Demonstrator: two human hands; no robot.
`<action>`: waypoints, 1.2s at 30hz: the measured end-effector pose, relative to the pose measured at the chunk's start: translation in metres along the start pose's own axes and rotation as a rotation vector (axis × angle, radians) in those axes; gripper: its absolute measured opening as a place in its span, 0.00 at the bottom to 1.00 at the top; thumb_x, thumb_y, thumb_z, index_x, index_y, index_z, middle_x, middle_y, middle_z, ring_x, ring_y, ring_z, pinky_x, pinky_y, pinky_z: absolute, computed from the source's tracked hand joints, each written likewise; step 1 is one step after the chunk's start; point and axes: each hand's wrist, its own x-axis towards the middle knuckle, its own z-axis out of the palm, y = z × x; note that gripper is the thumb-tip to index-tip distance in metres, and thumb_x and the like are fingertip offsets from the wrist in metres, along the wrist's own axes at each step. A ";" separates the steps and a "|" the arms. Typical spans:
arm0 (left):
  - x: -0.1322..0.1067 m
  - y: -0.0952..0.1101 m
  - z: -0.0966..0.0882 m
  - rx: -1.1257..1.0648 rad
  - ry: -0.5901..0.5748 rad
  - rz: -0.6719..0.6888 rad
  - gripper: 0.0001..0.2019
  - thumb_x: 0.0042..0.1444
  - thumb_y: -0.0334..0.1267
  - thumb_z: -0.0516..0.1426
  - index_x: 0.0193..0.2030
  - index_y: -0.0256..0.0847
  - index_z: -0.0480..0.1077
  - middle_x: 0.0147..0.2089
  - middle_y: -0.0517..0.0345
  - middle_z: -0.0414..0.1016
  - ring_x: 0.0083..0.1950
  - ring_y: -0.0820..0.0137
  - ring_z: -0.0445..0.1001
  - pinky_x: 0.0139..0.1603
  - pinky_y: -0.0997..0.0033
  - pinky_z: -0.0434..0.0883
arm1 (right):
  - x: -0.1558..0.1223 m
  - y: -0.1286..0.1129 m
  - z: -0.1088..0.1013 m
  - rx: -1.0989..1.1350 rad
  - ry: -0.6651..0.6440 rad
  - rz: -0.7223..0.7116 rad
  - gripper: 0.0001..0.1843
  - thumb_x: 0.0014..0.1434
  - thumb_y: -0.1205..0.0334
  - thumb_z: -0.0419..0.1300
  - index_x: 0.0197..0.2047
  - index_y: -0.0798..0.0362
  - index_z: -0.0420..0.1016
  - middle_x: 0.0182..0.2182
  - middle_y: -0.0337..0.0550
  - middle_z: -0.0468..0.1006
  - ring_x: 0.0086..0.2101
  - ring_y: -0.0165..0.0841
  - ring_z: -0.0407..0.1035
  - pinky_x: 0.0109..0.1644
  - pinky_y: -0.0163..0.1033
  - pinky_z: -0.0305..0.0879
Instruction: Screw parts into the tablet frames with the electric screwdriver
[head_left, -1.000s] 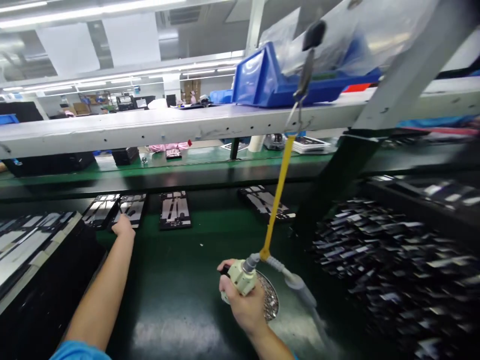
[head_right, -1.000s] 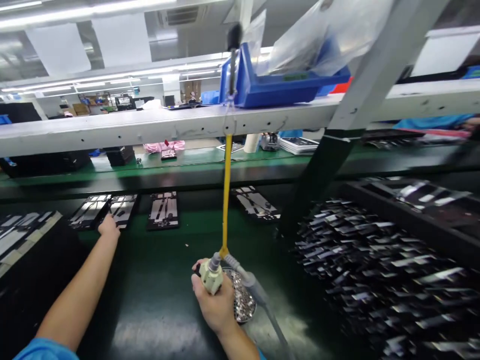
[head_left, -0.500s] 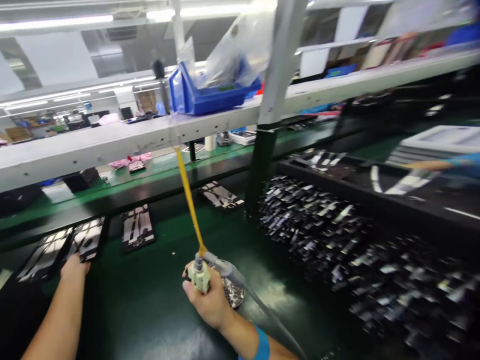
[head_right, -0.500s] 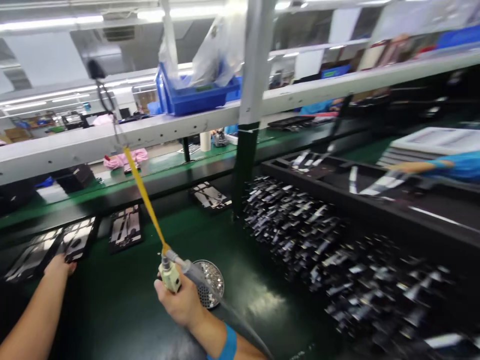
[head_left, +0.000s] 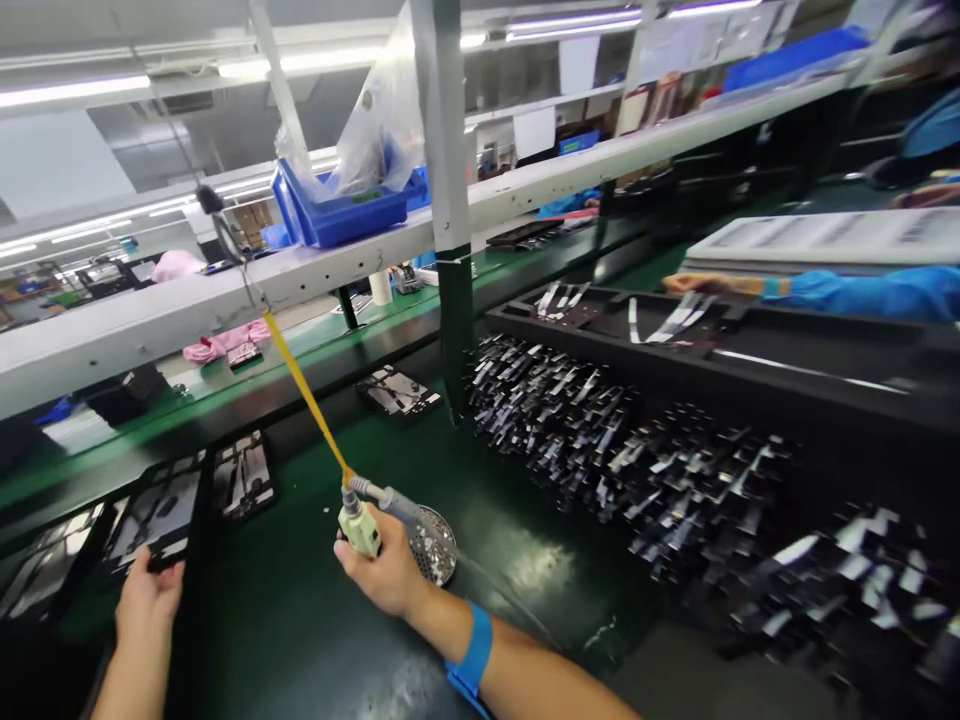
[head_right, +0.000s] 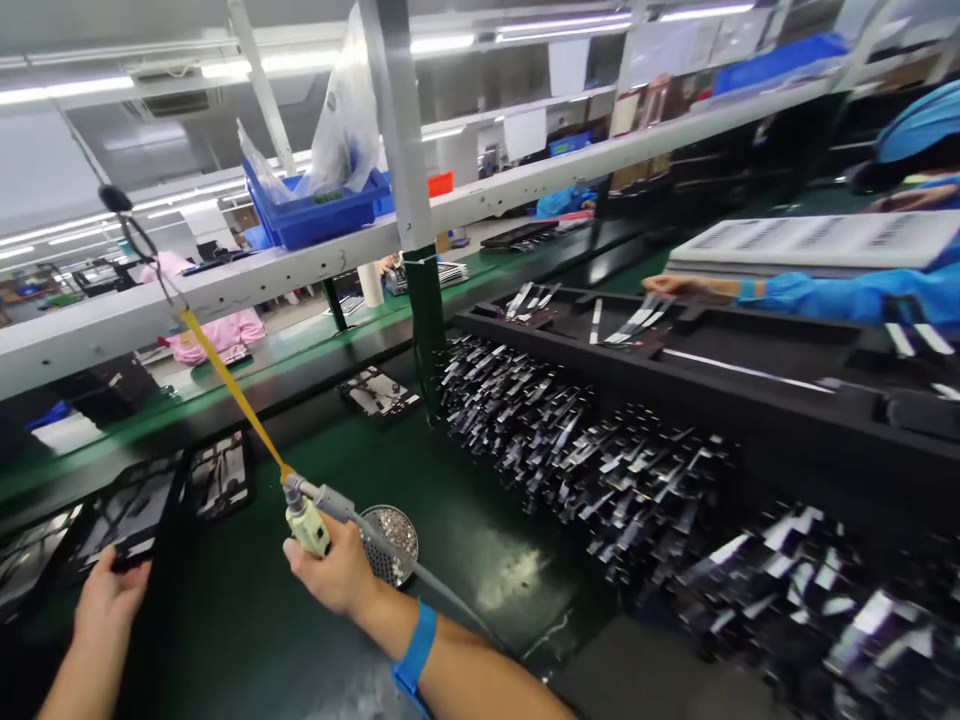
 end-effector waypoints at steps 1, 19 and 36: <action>-0.011 -0.008 -0.005 -0.014 0.012 -0.026 0.14 0.62 0.31 0.57 0.53 0.48 0.71 0.39 0.61 0.77 0.39 0.67 0.80 0.41 0.64 0.82 | 0.001 0.000 0.000 0.007 0.005 -0.006 0.03 0.53 0.62 0.64 0.31 0.50 0.74 0.23 0.35 0.74 0.25 0.30 0.66 0.30 0.33 0.67; -0.298 -0.118 -0.095 0.072 -0.194 -0.659 0.11 0.68 0.42 0.59 0.55 0.44 0.75 0.55 0.47 0.81 0.60 0.60 0.79 0.57 0.56 0.79 | 0.008 0.028 -0.002 0.051 0.031 0.043 0.14 0.59 0.50 0.66 0.42 0.51 0.77 0.34 0.43 0.82 0.29 0.32 0.74 0.33 0.37 0.74; -0.228 -0.077 -0.059 1.868 -1.034 0.774 0.10 0.70 0.40 0.52 0.44 0.39 0.73 0.45 0.45 0.76 0.46 0.56 0.74 0.46 0.58 0.71 | 0.003 0.019 -0.001 0.027 0.016 0.013 0.13 0.60 0.51 0.66 0.42 0.51 0.76 0.33 0.41 0.81 0.32 0.35 0.76 0.41 0.40 0.76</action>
